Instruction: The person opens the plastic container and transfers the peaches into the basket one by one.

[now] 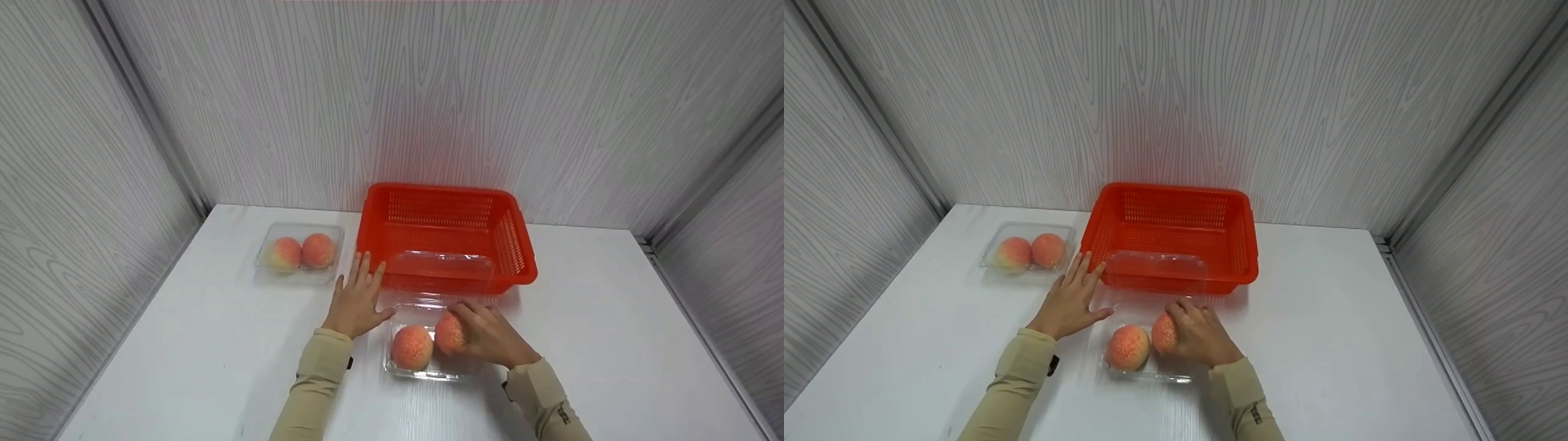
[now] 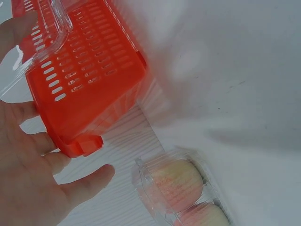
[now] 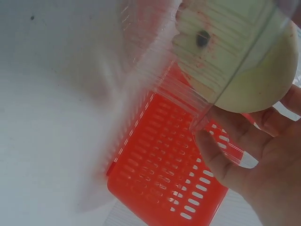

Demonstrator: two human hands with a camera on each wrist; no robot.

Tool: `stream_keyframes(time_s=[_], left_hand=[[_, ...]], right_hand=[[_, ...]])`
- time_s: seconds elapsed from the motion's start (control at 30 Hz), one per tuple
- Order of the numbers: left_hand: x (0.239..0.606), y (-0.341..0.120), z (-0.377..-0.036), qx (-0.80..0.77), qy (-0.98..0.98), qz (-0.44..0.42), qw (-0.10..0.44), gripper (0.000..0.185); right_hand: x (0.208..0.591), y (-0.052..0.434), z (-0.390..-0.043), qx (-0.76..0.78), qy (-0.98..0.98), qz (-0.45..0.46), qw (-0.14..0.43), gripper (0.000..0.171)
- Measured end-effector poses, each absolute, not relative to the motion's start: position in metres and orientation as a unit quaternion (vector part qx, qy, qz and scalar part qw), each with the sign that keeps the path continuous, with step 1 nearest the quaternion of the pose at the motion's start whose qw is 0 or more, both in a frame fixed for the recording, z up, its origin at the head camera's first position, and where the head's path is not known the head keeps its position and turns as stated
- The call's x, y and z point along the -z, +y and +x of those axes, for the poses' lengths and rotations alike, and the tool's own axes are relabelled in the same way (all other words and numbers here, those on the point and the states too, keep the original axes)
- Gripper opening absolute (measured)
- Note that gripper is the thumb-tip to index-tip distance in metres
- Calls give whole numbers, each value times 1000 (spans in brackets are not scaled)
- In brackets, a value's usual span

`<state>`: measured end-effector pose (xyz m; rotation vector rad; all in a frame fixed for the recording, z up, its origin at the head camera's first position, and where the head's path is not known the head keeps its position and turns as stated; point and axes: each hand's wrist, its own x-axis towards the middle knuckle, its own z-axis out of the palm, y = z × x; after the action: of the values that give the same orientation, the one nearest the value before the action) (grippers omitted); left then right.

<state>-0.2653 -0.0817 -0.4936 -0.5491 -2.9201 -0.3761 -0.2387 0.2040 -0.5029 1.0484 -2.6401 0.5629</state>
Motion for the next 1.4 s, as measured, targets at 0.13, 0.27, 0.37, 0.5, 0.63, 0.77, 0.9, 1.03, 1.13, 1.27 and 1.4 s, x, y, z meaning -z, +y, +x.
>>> stream_keyframes(time_s=[0.13,0.27,0.37,0.5,0.63,0.77,0.9,1.03,1.13,1.27,1.4], left_hand=[[502,-83,-261,98,-969,-195,119,94],[511,-82,-254,105,-952,-228,177,88],[516,-81,-248,119,-935,-255,216,79],[520,-81,-239,145,-920,-268,246,65],[522,-83,-232,180,-913,-293,219,54],[524,-86,-225,191,-916,-324,138,67],[526,-89,-219,193,-927,-319,40,93],[525,-87,-216,194,-931,-308,-21,113],[524,-85,-215,182,-933,-310,-27,119],[522,-84,-216,170,-935,-310,-20,118],[520,-84,-216,169,-936,-308,-17,115]], right_hand=[[504,205,-239,-192,-905,361,119,63],[504,206,-239,-196,-904,361,119,66],[503,207,-239,-195,-905,360,118,67],[504,207,-240,-187,-905,362,122,64],[504,208,-240,-190,-903,364,127,65],[504,208,-241,-194,-906,357,120,68],[504,208,-240,-196,-908,352,112,67],[502,208,-240,-198,-905,358,120,67],[502,209,-241,-204,-901,362,124,69],[500,210,-240,-216,-902,355,118,73],[497,211,-239,-246,-900,345,105,72]])
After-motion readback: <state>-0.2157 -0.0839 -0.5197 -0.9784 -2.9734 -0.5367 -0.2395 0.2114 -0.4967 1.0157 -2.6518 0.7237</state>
